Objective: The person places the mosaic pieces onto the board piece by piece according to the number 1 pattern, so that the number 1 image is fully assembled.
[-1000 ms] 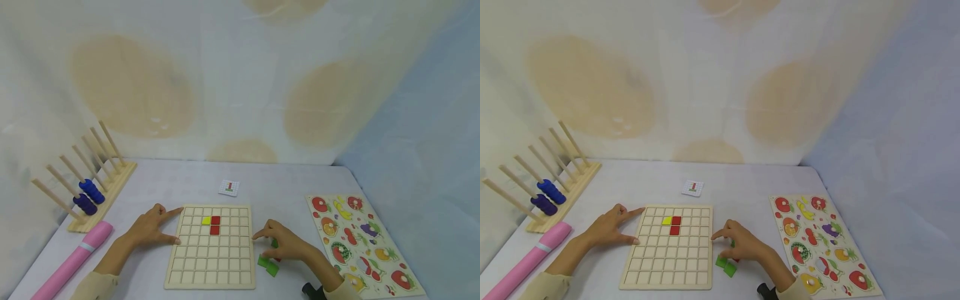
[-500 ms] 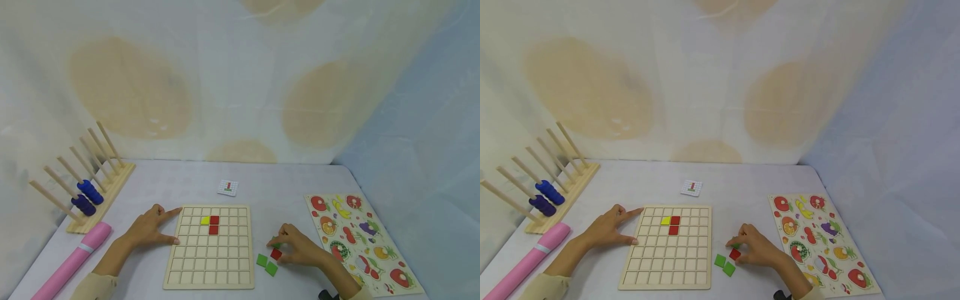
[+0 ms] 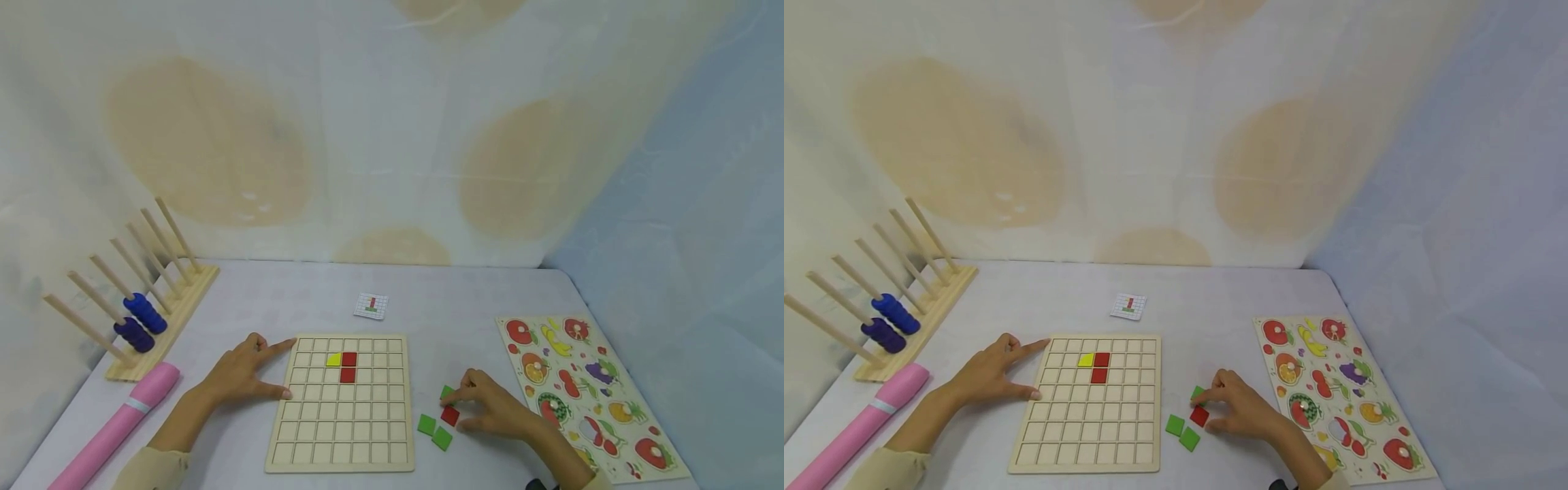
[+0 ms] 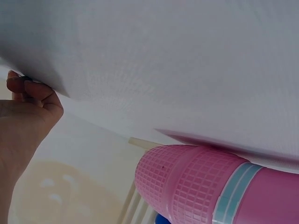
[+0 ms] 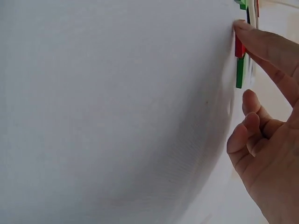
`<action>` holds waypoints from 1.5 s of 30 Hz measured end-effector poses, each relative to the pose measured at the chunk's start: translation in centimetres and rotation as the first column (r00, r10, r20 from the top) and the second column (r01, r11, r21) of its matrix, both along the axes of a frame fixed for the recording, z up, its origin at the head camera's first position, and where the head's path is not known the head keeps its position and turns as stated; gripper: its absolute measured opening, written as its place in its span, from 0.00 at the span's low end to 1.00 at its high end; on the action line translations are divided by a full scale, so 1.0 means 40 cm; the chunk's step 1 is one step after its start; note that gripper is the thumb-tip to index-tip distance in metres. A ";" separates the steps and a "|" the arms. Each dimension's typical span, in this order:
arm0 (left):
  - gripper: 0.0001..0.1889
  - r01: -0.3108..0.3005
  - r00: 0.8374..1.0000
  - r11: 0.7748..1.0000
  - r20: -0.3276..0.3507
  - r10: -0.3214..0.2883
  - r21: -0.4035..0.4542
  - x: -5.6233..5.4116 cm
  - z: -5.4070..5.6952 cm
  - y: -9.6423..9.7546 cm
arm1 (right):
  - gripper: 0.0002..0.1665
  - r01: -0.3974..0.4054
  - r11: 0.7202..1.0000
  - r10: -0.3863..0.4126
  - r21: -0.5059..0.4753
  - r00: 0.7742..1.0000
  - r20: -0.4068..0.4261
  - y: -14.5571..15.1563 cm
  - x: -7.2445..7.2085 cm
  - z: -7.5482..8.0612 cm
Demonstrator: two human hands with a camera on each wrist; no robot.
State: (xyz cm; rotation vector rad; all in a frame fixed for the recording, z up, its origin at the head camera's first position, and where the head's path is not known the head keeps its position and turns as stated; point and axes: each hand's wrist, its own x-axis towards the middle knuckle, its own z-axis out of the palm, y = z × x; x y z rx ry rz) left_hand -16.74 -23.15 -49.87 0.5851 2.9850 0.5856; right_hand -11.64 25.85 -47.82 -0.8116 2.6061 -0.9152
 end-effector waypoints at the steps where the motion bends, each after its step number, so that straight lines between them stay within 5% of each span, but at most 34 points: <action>1: 0.52 -0.002 1.000 1.000 0.000 0.002 0.001 0.000 -0.001 0.000 | 0.18 0.011 1.000 -0.011 0.007 1.000 -0.005 0.000 0.001 -0.002; 16: 0.52 -0.010 1.000 1.000 0.022 0.010 0.002 0.000 -0.004 -0.002 | 0.11 0.124 0.992 -0.119 0.026 0.981 -0.153 -0.015 0.011 -0.026; 31: 0.52 -0.015 1.000 1.000 0.022 0.015 0.002 0.001 0.000 0.000 | 0.11 0.133 0.977 -0.152 -0.167 0.983 -0.102 -0.067 -0.008 -0.006; 45: 0.52 -0.005 1.000 1.000 0.023 0.005 0.004 0.003 0.006 0.000 | 0.11 0.095 0.986 -0.113 -0.141 0.986 -0.126 -0.151 -0.029 0.011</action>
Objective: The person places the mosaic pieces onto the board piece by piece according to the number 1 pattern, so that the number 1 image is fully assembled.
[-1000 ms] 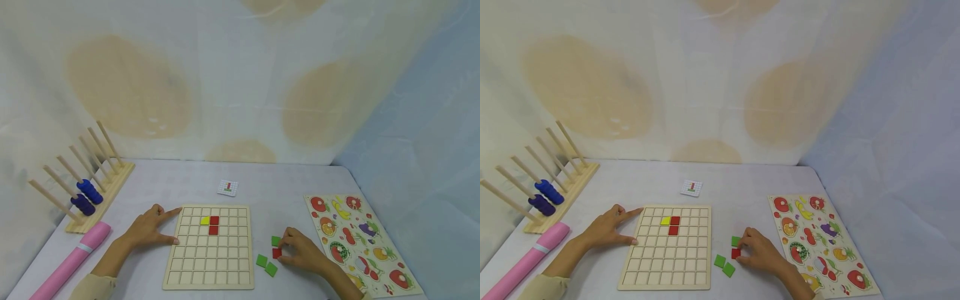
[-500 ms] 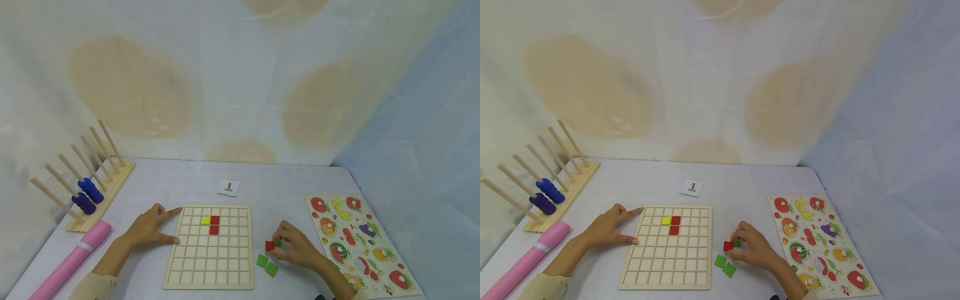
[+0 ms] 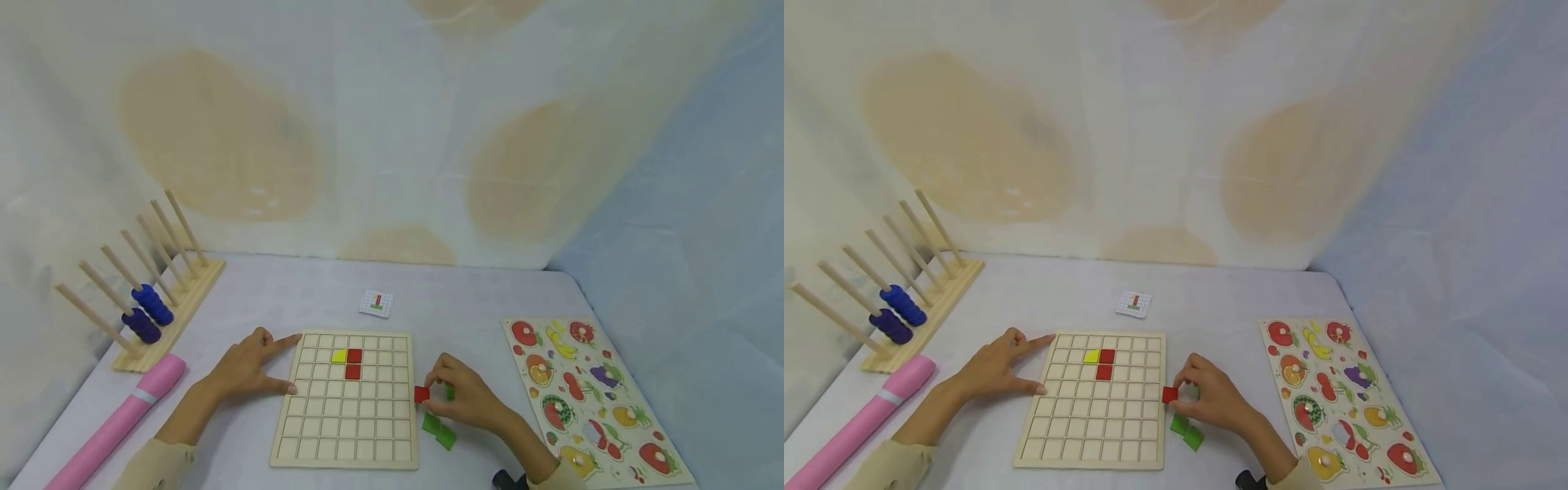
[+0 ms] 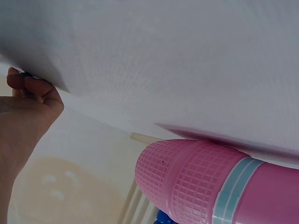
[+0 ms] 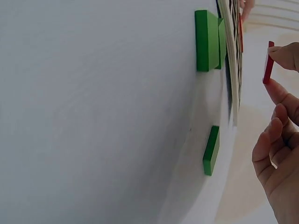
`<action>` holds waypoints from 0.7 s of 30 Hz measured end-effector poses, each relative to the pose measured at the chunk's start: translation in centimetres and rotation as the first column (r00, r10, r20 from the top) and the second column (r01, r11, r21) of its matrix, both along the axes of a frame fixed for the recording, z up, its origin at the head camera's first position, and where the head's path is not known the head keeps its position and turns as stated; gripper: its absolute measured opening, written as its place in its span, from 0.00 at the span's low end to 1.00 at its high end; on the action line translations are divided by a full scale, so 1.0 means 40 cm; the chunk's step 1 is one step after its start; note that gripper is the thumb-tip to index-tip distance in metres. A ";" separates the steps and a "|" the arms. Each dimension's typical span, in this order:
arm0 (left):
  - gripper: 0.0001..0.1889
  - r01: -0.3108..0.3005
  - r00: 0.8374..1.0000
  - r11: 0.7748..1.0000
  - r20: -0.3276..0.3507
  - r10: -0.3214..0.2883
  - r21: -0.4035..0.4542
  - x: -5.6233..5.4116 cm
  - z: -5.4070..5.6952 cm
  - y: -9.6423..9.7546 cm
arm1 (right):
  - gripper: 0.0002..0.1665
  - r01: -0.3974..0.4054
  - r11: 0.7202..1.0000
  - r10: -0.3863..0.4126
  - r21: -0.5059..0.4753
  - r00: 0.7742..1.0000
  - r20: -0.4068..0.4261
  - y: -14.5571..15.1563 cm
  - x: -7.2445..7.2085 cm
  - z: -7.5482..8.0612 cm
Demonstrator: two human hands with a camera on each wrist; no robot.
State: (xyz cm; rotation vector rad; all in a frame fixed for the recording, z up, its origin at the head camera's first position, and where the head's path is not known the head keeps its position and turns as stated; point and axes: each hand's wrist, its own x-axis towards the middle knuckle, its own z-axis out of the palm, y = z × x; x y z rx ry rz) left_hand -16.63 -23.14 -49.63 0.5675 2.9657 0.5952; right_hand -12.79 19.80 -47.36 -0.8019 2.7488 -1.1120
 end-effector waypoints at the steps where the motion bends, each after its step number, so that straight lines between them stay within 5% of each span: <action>1: 0.52 0.002 1.000 1.000 -0.002 -0.002 0.000 -0.001 0.001 0.001 | 0.11 -0.004 1.000 0.004 -0.001 1.000 0.001 -0.006 -0.001 0.002; 21: 0.53 -0.005 1.000 1.000 0.012 0.005 -0.004 -0.006 -0.003 -0.001 | 0.11 -0.096 0.994 0.097 -0.056 0.995 0.008 -0.099 -0.017 0.004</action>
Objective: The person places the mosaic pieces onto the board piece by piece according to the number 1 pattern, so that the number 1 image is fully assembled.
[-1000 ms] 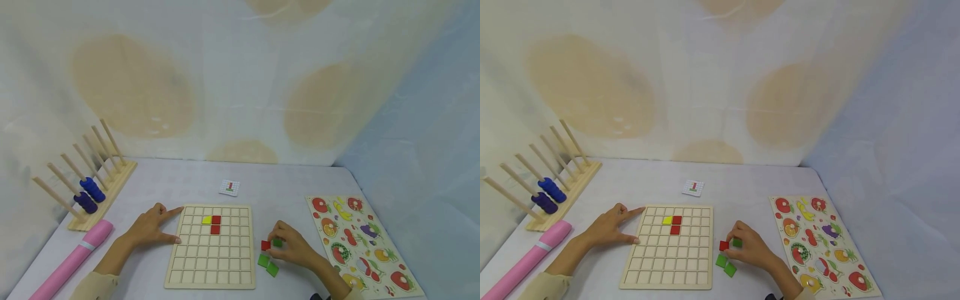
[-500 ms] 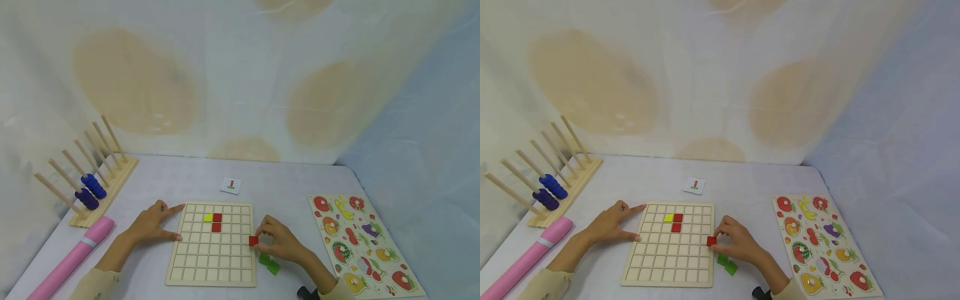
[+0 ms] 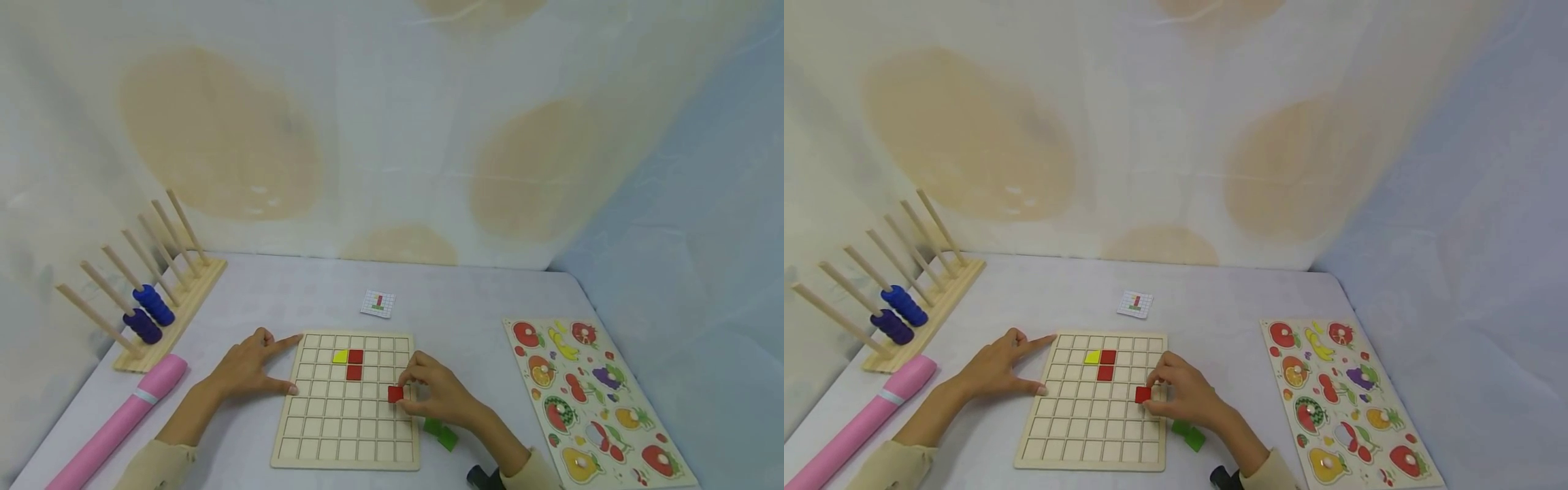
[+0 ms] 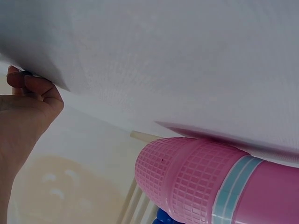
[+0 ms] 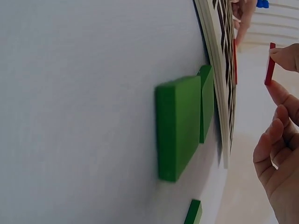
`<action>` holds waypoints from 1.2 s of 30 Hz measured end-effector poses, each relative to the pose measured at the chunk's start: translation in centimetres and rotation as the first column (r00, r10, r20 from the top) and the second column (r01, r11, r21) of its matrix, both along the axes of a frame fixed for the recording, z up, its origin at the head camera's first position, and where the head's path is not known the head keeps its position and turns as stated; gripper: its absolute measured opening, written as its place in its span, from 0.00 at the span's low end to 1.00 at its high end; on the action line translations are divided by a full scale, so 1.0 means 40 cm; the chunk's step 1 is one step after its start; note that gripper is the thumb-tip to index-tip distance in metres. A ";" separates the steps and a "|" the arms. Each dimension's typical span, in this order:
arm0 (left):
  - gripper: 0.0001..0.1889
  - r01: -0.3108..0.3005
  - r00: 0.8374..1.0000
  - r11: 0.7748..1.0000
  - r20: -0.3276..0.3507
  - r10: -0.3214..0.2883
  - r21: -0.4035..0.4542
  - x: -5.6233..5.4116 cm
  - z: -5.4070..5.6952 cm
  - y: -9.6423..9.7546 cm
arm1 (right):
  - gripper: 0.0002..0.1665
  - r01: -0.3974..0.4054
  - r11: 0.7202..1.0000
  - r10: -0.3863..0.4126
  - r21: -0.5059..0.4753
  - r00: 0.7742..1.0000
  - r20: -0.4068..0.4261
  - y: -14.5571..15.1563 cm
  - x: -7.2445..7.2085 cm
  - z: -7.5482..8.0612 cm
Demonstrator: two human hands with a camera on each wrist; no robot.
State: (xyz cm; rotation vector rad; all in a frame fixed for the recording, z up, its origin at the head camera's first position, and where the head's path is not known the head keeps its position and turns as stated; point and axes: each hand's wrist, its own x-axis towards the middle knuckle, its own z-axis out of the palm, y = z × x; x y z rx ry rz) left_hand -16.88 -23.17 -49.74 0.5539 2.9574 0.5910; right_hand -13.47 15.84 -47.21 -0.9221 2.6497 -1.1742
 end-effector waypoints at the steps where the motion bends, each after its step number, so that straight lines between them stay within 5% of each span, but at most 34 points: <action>1: 0.53 -0.001 1.000 1.000 0.000 0.001 -0.002 0.000 0.000 -0.001 | 0.11 -0.006 1.000 0.006 -0.004 1.000 -0.001 -0.005 -0.001 0.000; 10: 0.53 0.011 0.999 1.000 -0.040 -0.011 -0.012 0.004 0.003 0.000 | 0.11 -0.044 0.999 0.045 -0.027 0.999 0.019 -0.059 -0.008 -0.005; 23: 0.54 0.003 1.000 1.000 -0.022 -0.003 -0.021 0.002 0.000 -0.001 | 0.09 -0.045 0.994 0.045 0.101 0.999 0.009 -0.123 -0.030 -0.001; 36: 0.53 0.003 1.000 1.000 -0.031 -0.004 -0.015 0.003 -0.003 -0.002 | 0.12 -0.057 0.969 0.083 0.241 0.992 -0.098 -0.162 -0.050 -0.024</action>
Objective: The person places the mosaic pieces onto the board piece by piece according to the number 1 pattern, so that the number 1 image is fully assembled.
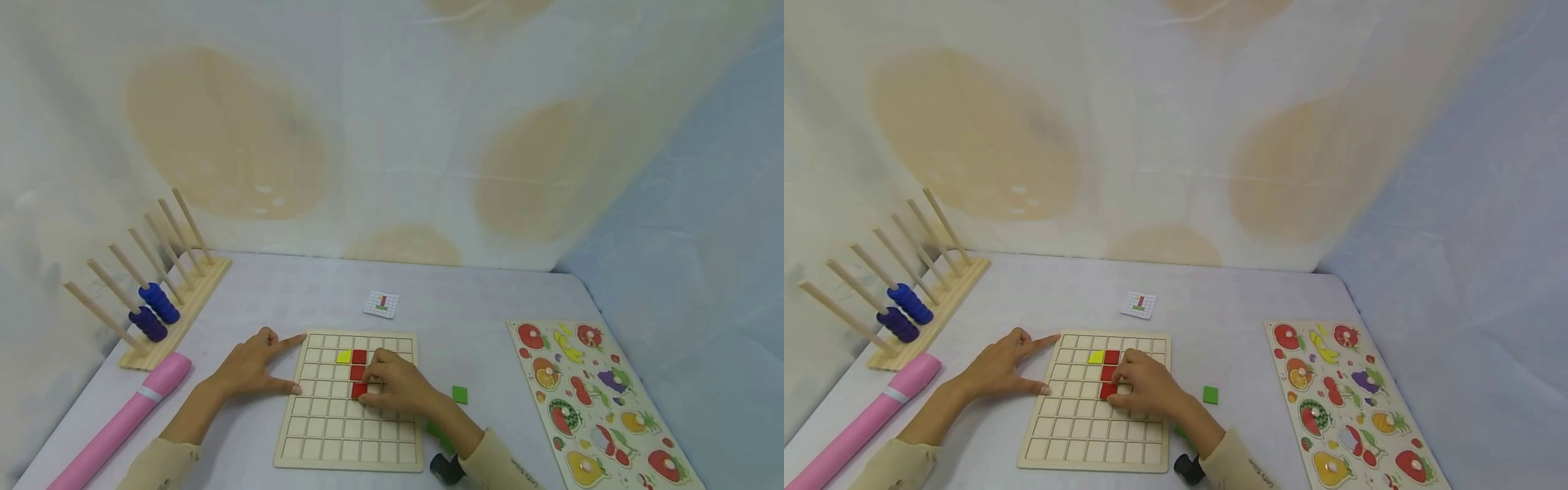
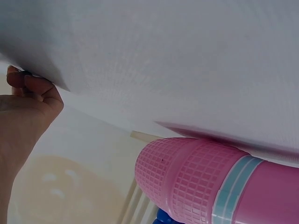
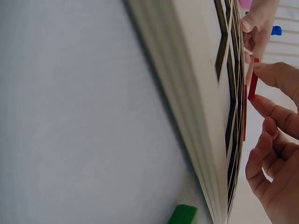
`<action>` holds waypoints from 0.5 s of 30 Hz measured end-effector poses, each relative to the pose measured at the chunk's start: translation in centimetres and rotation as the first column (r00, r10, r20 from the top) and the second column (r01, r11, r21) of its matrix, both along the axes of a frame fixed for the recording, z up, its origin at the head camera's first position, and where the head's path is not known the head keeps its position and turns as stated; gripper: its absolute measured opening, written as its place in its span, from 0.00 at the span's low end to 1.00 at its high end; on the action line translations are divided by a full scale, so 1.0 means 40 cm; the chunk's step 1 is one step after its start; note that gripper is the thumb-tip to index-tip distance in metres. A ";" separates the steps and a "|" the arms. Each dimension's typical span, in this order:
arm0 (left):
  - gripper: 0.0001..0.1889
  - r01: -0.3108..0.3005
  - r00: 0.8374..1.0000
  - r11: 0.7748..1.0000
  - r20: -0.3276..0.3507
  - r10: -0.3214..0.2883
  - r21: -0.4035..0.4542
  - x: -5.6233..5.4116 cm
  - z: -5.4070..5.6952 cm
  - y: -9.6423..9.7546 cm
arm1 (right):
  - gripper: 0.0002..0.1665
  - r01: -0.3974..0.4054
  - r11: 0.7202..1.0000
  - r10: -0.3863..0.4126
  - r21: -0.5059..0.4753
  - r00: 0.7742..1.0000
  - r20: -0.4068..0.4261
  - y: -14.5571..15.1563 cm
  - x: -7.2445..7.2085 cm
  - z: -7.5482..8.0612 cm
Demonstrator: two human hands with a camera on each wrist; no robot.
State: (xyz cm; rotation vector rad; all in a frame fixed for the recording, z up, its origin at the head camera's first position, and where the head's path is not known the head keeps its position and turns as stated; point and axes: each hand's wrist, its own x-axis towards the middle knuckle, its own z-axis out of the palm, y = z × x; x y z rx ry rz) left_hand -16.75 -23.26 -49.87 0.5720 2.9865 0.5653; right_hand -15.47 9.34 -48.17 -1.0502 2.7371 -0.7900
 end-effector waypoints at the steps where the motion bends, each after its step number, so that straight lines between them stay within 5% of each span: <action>1: 0.53 0.000 1.000 1.000 0.000 0.000 0.000 0.000 0.001 0.001 | 0.12 0.003 1.000 -0.002 0.011 1.000 -0.008 -0.001 0.000 -0.001; 15: 0.53 -0.002 1.000 1.000 -0.013 0.003 0.018 0.003 0.002 0.005 | 0.11 0.020 0.997 -0.012 0.068 0.994 -0.112 -0.018 0.010 0.002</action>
